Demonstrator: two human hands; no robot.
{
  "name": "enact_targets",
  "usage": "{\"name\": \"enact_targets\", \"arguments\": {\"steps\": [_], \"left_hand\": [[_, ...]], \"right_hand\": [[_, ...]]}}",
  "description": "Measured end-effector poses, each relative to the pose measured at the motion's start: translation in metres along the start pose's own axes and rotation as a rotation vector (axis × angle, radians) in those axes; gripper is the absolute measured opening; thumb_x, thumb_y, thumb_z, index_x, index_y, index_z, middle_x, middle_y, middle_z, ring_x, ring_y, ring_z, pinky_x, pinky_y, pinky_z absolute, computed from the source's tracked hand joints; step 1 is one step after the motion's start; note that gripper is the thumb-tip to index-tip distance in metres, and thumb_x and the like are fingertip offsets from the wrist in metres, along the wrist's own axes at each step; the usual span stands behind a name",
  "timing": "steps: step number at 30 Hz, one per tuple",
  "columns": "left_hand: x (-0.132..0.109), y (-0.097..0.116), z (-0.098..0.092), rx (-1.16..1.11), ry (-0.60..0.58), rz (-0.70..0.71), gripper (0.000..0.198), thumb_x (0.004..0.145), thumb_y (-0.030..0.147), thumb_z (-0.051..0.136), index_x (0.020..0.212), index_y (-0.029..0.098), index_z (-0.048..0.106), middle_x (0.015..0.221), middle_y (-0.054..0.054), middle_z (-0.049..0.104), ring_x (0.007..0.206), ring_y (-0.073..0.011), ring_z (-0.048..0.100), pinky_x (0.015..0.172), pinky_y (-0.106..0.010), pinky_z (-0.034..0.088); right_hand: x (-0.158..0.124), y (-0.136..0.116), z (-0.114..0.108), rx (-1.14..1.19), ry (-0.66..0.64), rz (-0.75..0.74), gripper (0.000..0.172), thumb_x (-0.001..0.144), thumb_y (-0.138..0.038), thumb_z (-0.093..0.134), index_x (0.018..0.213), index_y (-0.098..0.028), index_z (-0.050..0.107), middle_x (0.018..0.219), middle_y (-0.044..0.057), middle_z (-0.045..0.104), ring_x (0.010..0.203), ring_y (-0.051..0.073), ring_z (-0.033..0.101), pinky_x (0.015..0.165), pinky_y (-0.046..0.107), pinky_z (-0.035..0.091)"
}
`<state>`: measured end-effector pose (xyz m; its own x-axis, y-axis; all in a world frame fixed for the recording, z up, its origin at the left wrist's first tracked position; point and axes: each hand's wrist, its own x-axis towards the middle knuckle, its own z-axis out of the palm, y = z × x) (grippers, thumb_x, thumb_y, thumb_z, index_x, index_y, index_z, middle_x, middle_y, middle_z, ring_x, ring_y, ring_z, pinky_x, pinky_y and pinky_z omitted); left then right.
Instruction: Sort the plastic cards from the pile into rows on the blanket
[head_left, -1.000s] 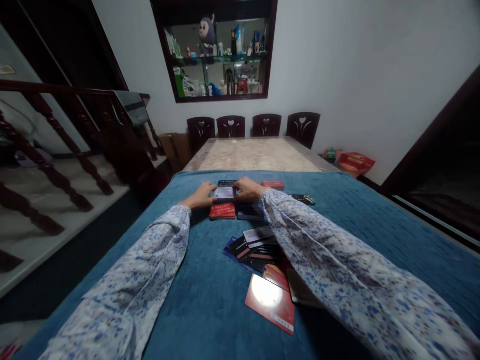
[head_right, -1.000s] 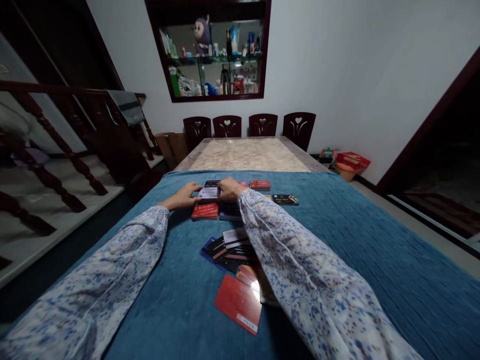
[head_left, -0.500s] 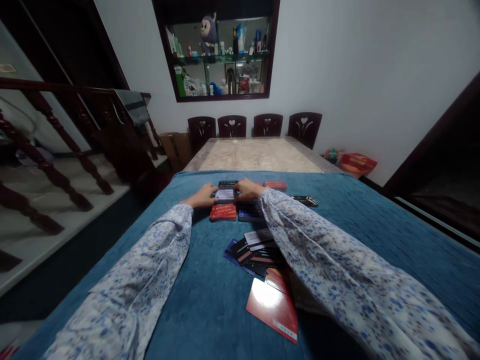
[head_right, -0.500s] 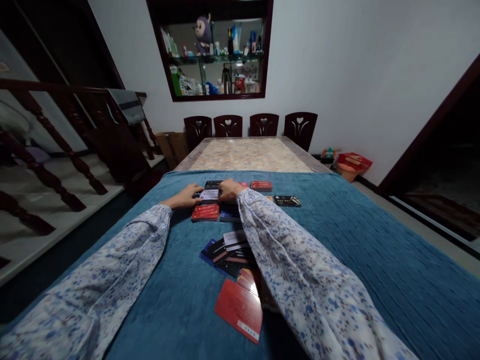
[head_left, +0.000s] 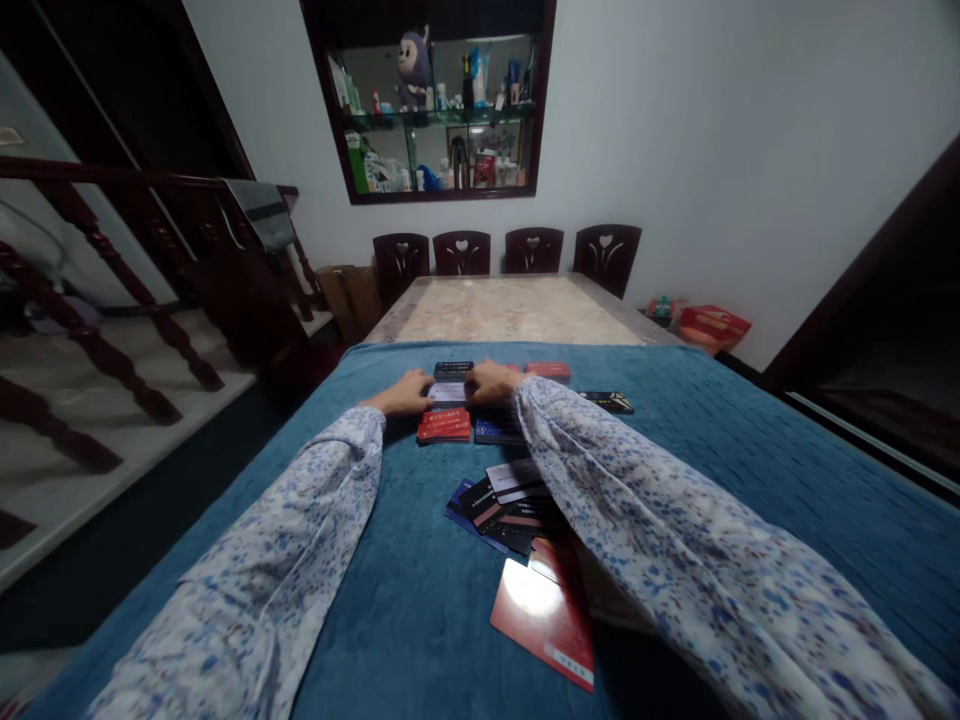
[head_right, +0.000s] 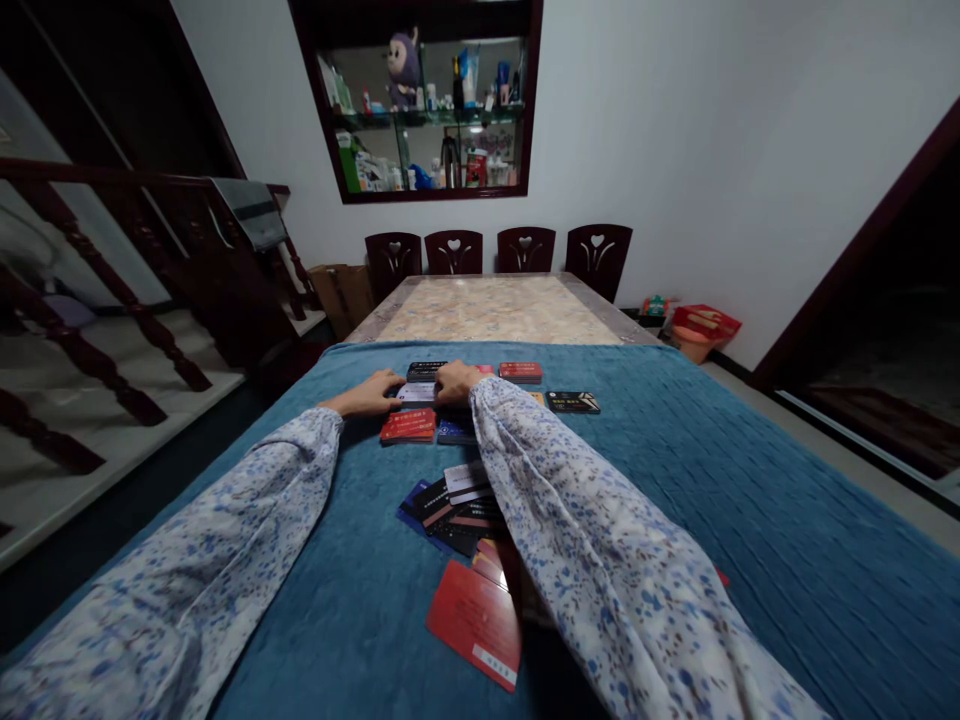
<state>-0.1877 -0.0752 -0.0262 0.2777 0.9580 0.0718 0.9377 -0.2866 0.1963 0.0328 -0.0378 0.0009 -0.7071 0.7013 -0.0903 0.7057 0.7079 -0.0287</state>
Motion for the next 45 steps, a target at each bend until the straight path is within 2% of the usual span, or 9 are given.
{"name": "enact_targets", "arguments": {"steps": [8,14,22,32,35,41,45], "left_hand": [[0.005,-0.005,0.003,0.006,0.007,0.013,0.035,0.071,0.025,0.065,0.104,0.016,0.071,0.106,-0.012,0.068,0.106,-0.0321,0.063,0.098,-0.044,0.052],[0.003,-0.004,0.001,0.012,0.008,0.011,0.035,0.07,0.025,0.065,0.104,0.016,0.071,0.106,-0.013,0.069,0.105,-0.0323,0.063,0.097,-0.044,0.052],[0.0,-0.002,0.0,-0.017,0.024,0.018,0.034,0.07,0.027,0.066,0.102,0.017,0.071,0.104,-0.013,0.068,0.105,-0.0333,0.063,0.097,-0.045,0.052],[-0.007,-0.004,0.001,-0.011,0.063,0.003,0.037,0.073,0.029,0.065,0.108,0.016,0.069,0.109,-0.012,0.067,0.107,-0.0306,0.062,0.098,-0.043,0.052],[-0.011,-0.003,-0.002,-0.033,0.093,0.014,0.034,0.075,0.029,0.064,0.106,0.016,0.068,0.109,-0.012,0.066,0.107,-0.0306,0.061,0.099,-0.044,0.051],[-0.021,0.007,-0.008,-0.035,0.191,0.065,0.03,0.081,0.026,0.058,0.107,0.015,0.066,0.11,-0.012,0.064,0.109,-0.0277,0.059,0.104,-0.042,0.048],[-0.029,0.016,-0.011,-0.017,0.255,0.099,0.022,0.084,0.025,0.055,0.103,0.016,0.065,0.106,-0.011,0.064,0.107,-0.0272,0.057,0.103,-0.042,0.047]], "right_hand": [[0.001,-0.001,-0.001,-0.005,0.003,0.006,0.035,0.08,-0.038,0.069,0.109,-0.019,0.08,0.113,0.009,0.078,0.103,0.023,0.072,0.079,0.021,0.051],[0.001,-0.002,-0.003,0.025,-0.023,0.034,0.039,0.079,-0.037,0.07,0.113,-0.019,0.079,0.113,0.01,0.077,0.101,0.023,0.072,0.074,0.021,0.051],[0.001,0.0,0.0,-0.024,0.003,-0.002,0.038,0.082,-0.038,0.069,0.112,-0.017,0.078,0.113,0.012,0.077,0.1,0.023,0.072,0.079,0.022,0.051],[-0.01,0.0,-0.006,-0.054,0.002,-0.01,0.038,0.086,-0.039,0.065,0.115,-0.017,0.076,0.112,0.012,0.076,0.099,0.023,0.071,0.074,0.022,0.049],[-0.014,0.001,-0.01,-0.061,0.033,-0.007,0.039,0.086,-0.039,0.067,0.116,-0.017,0.075,0.115,0.012,0.076,0.102,0.024,0.07,0.076,0.024,0.049],[-0.032,0.001,-0.021,-0.092,0.136,-0.013,0.044,0.091,-0.043,0.064,0.127,-0.018,0.071,0.126,0.013,0.07,0.119,0.028,0.061,0.081,0.028,0.046],[-0.048,-0.004,-0.028,-0.095,0.203,-0.018,0.035,0.094,-0.034,0.062,0.125,-0.019,0.071,0.124,0.013,0.071,0.117,0.027,0.06,0.083,0.029,0.043]]}}
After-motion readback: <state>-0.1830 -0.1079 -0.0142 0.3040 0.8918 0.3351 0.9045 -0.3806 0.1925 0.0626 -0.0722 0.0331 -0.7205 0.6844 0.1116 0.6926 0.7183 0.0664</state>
